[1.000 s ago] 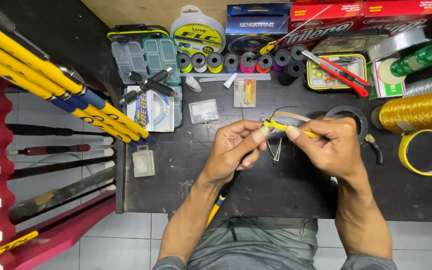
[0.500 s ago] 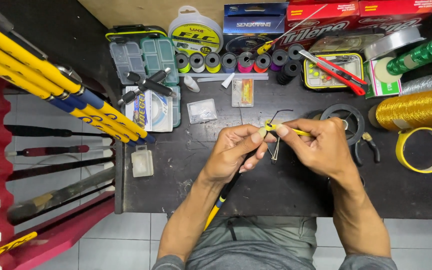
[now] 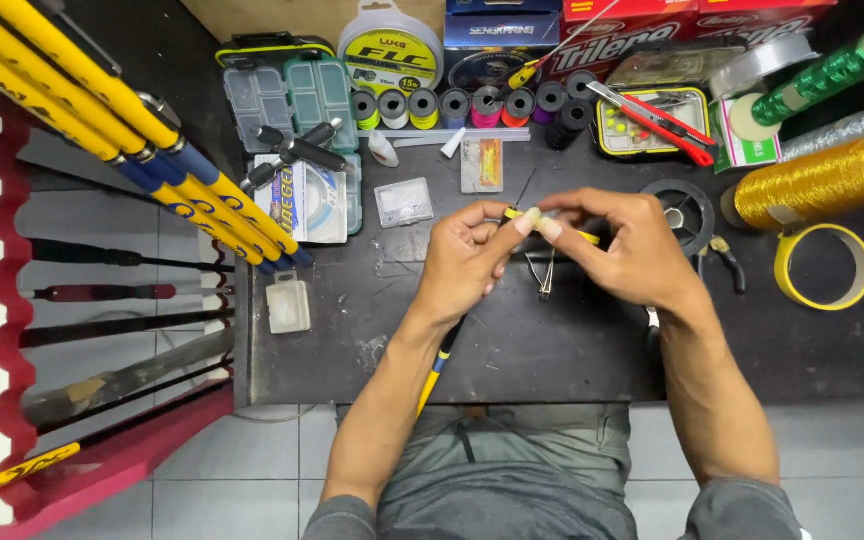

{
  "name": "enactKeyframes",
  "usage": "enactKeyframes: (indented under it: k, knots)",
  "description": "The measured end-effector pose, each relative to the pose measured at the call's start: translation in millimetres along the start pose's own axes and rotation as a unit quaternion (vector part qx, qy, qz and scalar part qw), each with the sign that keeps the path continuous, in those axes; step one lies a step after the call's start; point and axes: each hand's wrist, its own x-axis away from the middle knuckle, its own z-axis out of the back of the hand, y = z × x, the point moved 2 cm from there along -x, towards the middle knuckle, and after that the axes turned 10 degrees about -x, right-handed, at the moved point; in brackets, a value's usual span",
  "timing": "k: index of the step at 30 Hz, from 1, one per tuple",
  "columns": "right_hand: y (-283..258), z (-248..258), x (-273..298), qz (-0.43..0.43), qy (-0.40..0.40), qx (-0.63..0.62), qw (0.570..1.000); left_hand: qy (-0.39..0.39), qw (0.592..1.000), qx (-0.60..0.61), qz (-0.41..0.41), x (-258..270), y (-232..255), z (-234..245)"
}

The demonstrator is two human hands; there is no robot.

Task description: The person holds a yellow and blue fishing rod and wraps a small white object around its tip. They then use yellow electrical tape to secure the object, wrapping it tightly around the rod's tip and cutting the tape with scissors.

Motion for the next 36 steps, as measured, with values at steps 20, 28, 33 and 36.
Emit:
enactKeyframes:
  k: [20, 28, 33, 36]
  knots:
    - [35.3, 60.2, 151.2, -0.316, -0.154, 0.412, 0.841, -0.036, 0.997, -0.057, 0.035, 13.6, 27.3, -6.6]
    - [50.9, 118.0, 157.2, -0.196, -0.203, 0.420, 0.863, -0.020, 0.996, -0.069, 0.048, 14.0, 21.7, -11.9]
    - [-16.2, 136.8, 99.7, -0.106, -0.190, 0.438, 0.872, -0.022, 0.998, -0.054, 0.018, 10.8, 8.3, -15.1]
    - [-43.4, 131.7, 58.5, -0.079, -0.218, 0.480, 0.846, -0.021, 0.998, -0.062, 0.017, 11.7, 9.4, -17.6]
